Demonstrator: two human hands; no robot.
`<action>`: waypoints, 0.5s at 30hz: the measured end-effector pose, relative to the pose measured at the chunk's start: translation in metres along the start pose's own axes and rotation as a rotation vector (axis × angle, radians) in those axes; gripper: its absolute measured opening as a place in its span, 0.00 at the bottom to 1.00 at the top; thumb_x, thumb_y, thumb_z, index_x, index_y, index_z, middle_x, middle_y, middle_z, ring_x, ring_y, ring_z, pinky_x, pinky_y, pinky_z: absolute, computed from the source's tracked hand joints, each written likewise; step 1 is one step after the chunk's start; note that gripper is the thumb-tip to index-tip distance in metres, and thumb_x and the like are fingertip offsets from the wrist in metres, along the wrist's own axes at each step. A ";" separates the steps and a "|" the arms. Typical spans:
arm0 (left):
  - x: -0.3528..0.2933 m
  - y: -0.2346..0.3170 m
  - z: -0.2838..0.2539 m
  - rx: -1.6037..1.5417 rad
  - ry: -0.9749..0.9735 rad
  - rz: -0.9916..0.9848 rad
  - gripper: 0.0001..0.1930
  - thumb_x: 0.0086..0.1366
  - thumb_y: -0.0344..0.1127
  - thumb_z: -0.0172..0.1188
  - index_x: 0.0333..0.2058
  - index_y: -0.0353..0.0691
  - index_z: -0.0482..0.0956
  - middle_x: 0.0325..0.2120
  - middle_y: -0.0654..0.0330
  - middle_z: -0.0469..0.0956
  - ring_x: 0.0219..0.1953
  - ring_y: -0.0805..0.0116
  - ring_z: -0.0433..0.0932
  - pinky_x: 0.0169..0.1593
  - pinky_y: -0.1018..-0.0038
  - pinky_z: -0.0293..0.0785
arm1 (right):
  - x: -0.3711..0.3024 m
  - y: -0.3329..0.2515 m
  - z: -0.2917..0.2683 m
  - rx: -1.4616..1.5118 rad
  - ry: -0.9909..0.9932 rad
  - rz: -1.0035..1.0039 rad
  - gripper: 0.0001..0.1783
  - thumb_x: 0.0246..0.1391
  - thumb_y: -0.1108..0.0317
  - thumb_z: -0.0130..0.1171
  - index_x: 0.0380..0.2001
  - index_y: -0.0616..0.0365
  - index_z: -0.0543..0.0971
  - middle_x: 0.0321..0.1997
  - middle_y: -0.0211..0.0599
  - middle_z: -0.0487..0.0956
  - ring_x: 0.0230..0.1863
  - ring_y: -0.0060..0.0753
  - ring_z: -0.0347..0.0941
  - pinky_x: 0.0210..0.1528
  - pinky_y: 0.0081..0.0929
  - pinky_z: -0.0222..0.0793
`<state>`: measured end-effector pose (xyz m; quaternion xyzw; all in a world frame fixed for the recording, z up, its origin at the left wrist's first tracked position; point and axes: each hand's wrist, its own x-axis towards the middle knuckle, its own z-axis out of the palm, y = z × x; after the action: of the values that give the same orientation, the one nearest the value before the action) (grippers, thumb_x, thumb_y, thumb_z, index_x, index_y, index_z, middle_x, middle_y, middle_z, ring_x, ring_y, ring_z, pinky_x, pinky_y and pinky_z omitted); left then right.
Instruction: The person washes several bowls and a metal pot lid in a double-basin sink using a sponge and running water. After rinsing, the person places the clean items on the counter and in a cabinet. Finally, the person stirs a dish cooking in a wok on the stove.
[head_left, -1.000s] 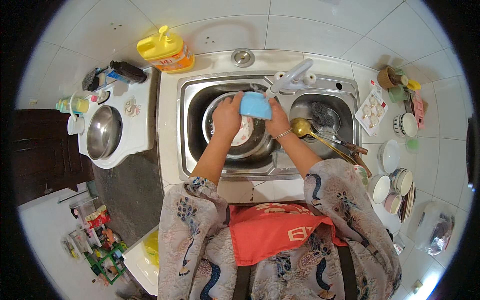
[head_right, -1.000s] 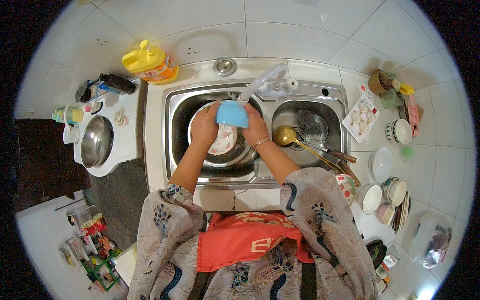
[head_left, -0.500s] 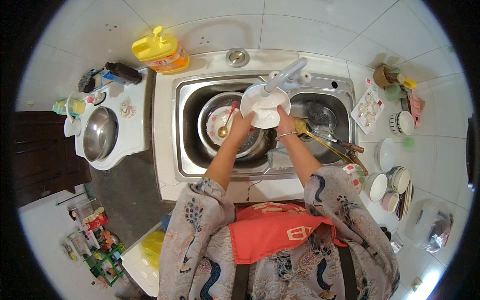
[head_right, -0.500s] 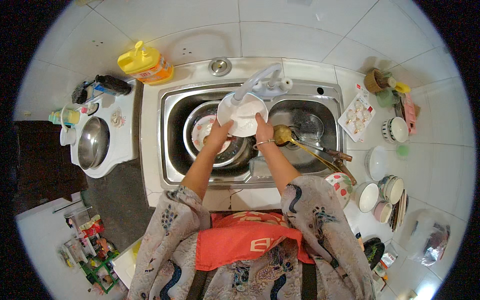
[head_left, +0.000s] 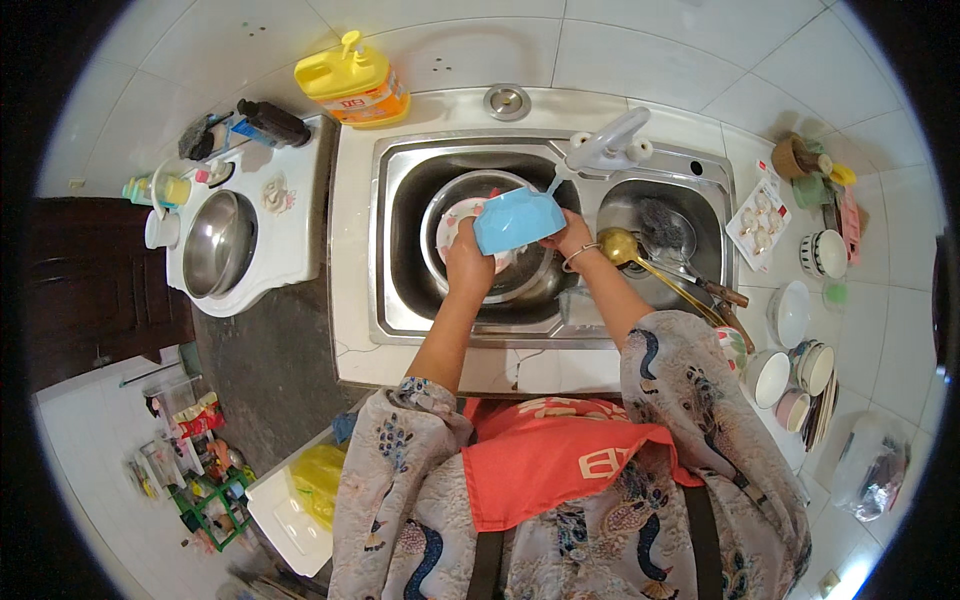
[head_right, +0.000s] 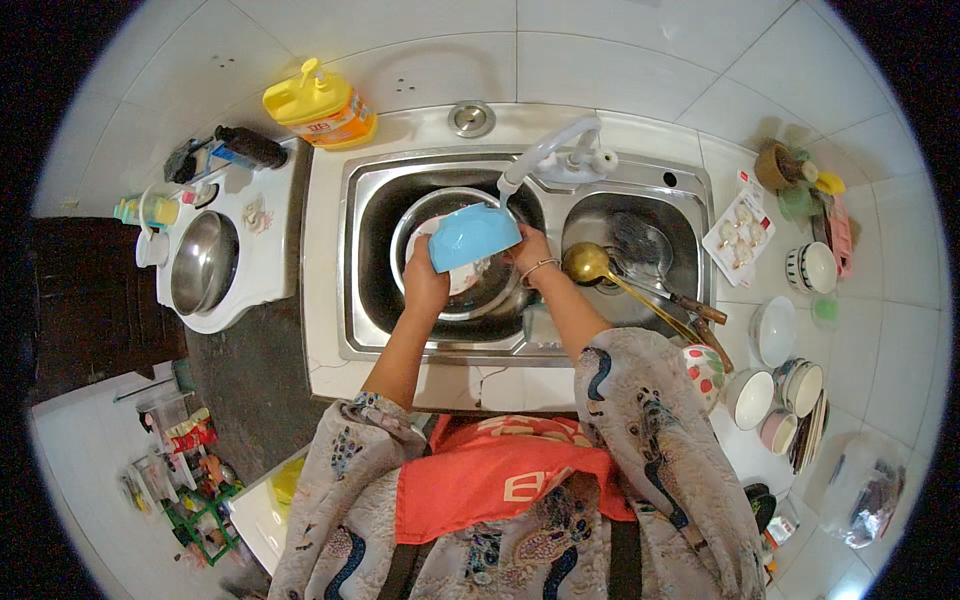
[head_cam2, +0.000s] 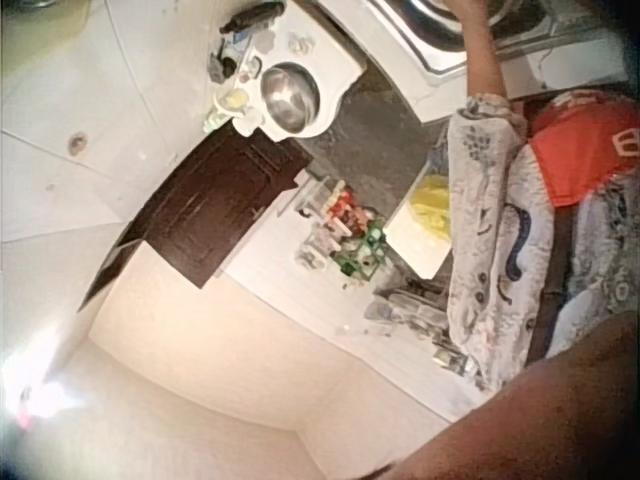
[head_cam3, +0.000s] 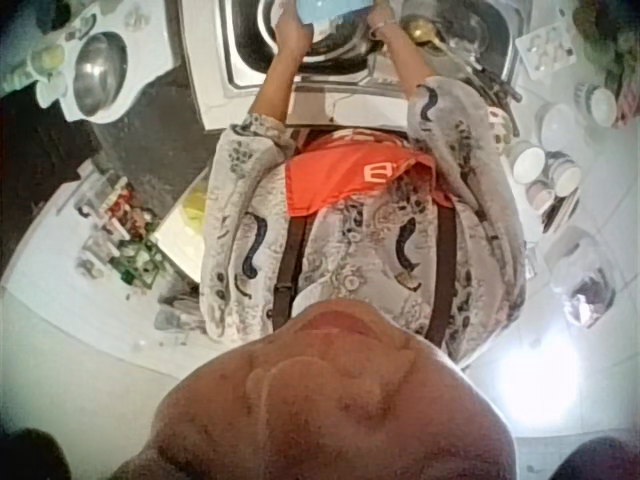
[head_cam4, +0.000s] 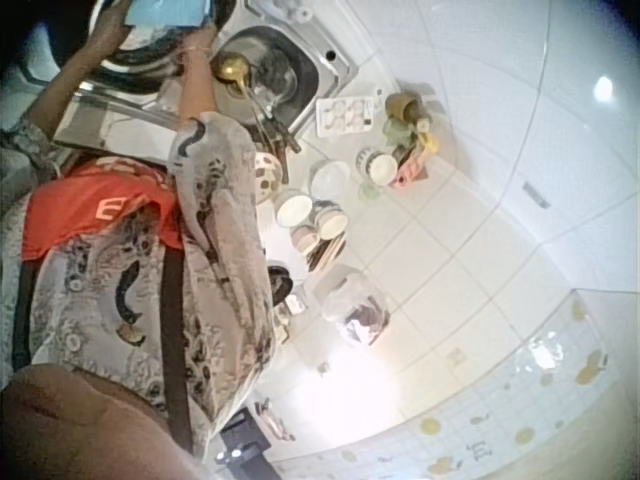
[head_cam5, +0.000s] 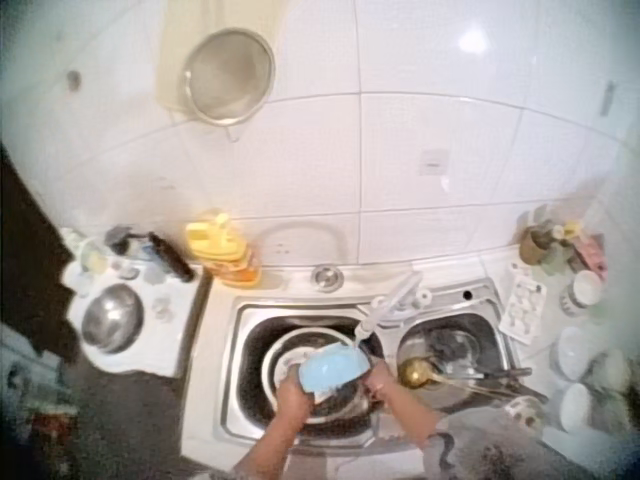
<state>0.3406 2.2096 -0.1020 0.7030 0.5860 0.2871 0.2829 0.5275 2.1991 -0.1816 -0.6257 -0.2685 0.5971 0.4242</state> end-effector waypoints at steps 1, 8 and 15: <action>-0.002 -0.004 -0.003 0.014 0.024 -0.019 0.17 0.52 0.23 0.51 0.43 0.36 0.67 0.31 0.40 0.74 0.36 0.40 0.73 0.37 0.56 0.69 | 0.005 -0.001 -0.007 0.075 -0.080 0.042 0.12 0.55 0.70 0.47 0.43 0.56 0.73 0.36 0.31 0.76 0.34 0.24 0.72 0.33 0.22 0.72; -0.008 -0.043 -0.049 0.022 0.152 -0.159 0.23 0.47 0.22 0.56 0.45 0.38 0.64 0.33 0.41 0.75 0.36 0.41 0.74 0.40 0.58 0.69 | 0.018 0.009 0.010 0.010 -0.041 0.175 0.16 0.53 0.70 0.51 0.46 0.57 0.73 0.38 0.30 0.76 0.34 0.23 0.72 0.34 0.22 0.71; 0.014 -0.077 -0.092 -0.786 0.239 -0.650 0.13 0.56 0.24 0.46 0.41 0.28 0.65 0.22 0.51 0.73 0.15 0.68 0.72 0.16 0.78 0.70 | 0.075 0.123 0.042 -0.637 0.262 0.033 0.28 0.47 0.64 0.58 0.52 0.62 0.67 0.43 0.43 0.76 0.43 0.43 0.73 0.46 0.30 0.68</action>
<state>0.2243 2.2404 -0.0952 0.2879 0.6500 0.4610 0.5311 0.4763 2.2104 -0.3226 -0.8025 -0.3744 0.4046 0.2285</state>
